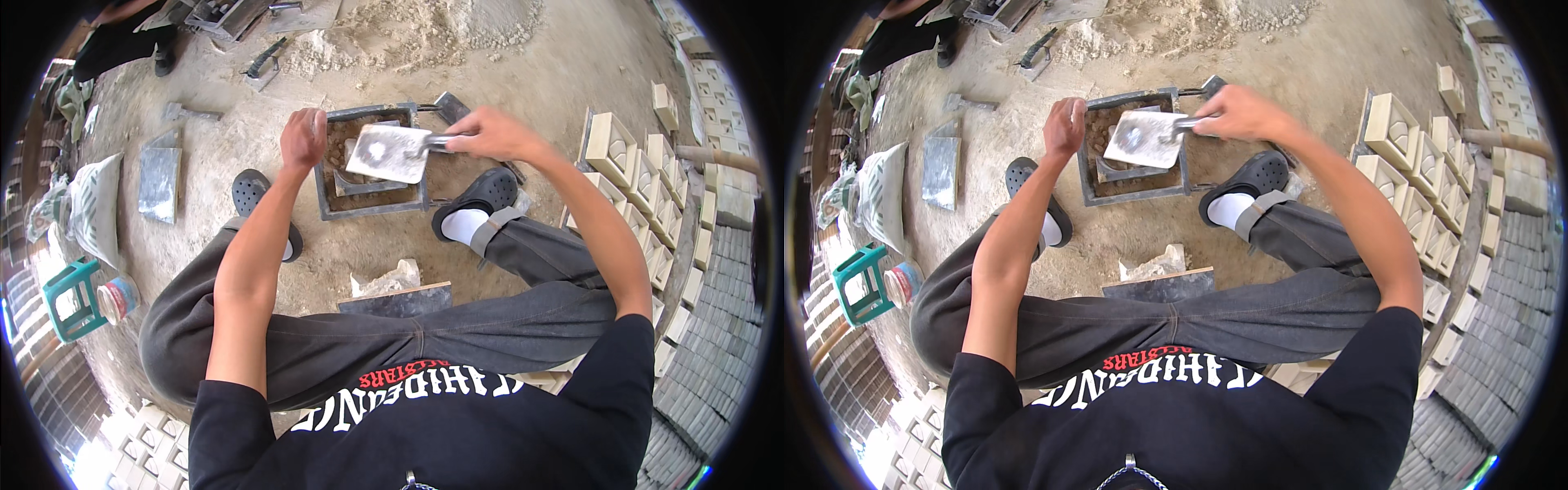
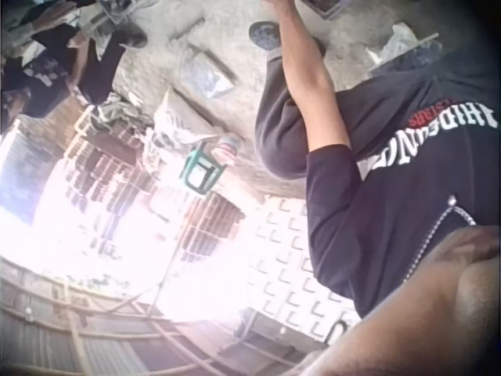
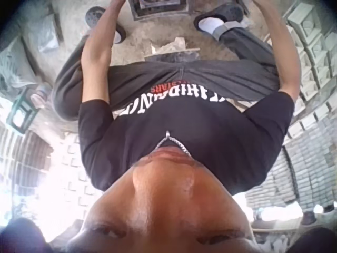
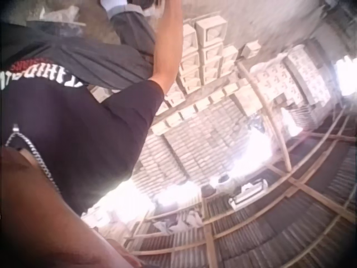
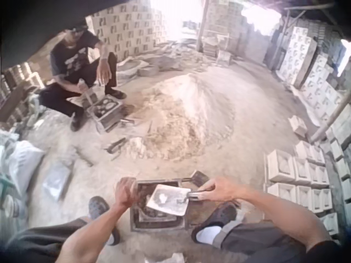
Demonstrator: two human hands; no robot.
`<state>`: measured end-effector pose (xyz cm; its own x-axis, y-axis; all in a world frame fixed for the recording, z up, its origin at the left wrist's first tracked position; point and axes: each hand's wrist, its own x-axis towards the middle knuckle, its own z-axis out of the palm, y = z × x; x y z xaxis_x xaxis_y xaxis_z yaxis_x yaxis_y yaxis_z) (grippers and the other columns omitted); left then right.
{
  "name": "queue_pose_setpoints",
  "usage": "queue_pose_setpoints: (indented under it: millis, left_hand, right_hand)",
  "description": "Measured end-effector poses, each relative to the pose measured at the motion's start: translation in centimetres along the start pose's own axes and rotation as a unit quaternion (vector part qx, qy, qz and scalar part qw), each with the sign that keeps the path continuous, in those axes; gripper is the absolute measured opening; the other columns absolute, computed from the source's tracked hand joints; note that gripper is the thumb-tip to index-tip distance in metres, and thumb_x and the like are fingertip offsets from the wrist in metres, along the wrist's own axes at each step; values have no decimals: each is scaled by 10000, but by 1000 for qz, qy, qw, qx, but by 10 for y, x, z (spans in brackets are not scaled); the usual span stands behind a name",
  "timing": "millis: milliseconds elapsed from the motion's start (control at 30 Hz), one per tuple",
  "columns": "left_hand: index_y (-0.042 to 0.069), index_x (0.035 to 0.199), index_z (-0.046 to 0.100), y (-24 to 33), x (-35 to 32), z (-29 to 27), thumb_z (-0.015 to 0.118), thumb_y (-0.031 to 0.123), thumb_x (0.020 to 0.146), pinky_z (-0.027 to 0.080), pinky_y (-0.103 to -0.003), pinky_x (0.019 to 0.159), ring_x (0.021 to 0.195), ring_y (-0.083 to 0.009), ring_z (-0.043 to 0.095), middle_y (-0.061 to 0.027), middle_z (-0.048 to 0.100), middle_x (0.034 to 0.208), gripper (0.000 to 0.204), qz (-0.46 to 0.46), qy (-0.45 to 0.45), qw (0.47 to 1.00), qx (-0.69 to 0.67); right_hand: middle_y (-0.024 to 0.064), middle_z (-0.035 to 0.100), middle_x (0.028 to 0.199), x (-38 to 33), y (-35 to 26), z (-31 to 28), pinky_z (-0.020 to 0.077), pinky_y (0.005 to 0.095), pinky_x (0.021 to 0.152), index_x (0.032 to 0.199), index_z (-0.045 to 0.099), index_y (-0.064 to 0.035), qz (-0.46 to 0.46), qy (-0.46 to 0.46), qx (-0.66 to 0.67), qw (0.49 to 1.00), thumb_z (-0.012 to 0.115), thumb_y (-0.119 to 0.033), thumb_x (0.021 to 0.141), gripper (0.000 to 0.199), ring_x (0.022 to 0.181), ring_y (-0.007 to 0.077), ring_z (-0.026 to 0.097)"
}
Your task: The person is molding a brick by placing a mixture of sand and cement into a metal mold, packing it down with their hands and a small trowel, and then smoothing the top surface.
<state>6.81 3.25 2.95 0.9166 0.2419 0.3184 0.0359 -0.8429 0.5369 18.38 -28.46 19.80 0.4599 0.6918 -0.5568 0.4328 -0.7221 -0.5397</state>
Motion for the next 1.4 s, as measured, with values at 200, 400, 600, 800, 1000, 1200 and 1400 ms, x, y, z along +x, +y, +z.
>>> queue_pose_setpoints:
  millis: [200, 400, 600, 800, 1000, 1200, 1400]
  left_hand:
    - [64, 1236, 546, -5, -24, 23, 459, 271, 956, 276, -439, 1101, 1315, -325, 405, -138, 520, 1336, 359, -21, -39, 998, -34]
    - [37, 1280, 489, 5, -29, 30, 505, 263, 902, 256, -459, 1113, 1352, -359, 350, -164, 468, 1379, 441, -14, -12, 1000, -21]
    - [25, 1263, 502, 11, -25, 23, 528, 255, 840, 260, -466, 1110, 1343, -356, 361, -168, 476, 1367, 482, -37, -32, 999, 1]
    - [23, 1259, 511, 11, -23, 22, 521, 260, 839, 254, -490, 1110, 1335, -360, 370, -163, 480, 1367, 483, -60, -32, 998, -1]
    - [24, 1252, 520, 12, -22, 25, 530, 261, 837, 271, -491, 1101, 1322, -355, 388, -157, 492, 1354, 478, -48, -25, 998, -8]
    - [26, 1250, 529, 9, -23, 29, 535, 243, 841, 285, -472, 1097, 1305, -355, 407, -159, 507, 1335, 463, -40, -12, 999, -11]
    - [11, 1273, 513, 5, -36, 31, 473, 208, 910, 295, -435, 1102, 1317, -356, 399, -182, 480, 1375, 415, -19, 18, 999, -35]
  right_hand:
    - [-26, 581, 619, 0, 47, -33, 407, 279, 481, 1152, 707, -187, 130, 104, 152, 974, 654, -410, 853, 376, 502, 57, 459]
    - [5, 606, 622, 109, 127, -6, 409, 283, 460, 1141, 703, -118, 166, 274, 87, 943, 650, -385, 865, 387, 475, 88, 506]
    - [202, 694, 980, 222, 135, -9, 514, 436, 829, 1058, 728, -164, 274, 282, 126, 911, 608, -445, 822, 386, 976, 364, 656]
    - [197, 680, 1069, 306, 144, -37, 501, 445, 884, 1054, 721, -111, 294, 330, 76, 894, 582, -419, 847, 396, 1035, 368, 639]
    - [175, 690, 1063, 316, 158, -49, 508, 433, 868, 1095, 711, -122, 310, 304, 79, 897, 593, -427, 848, 410, 1025, 337, 650]
    - [139, 714, 983, 235, 165, -36, 515, 401, 774, 1175, 685, -157, 180, 404, 28, 897, 617, -472, 840, 464, 896, 285, 681]
    - [84, 726, 841, 103, 144, -31, 469, 274, 608, 1126, 708, -142, 59, 323, 52, 943, 678, -434, 846, 405, 673, 128, 624]
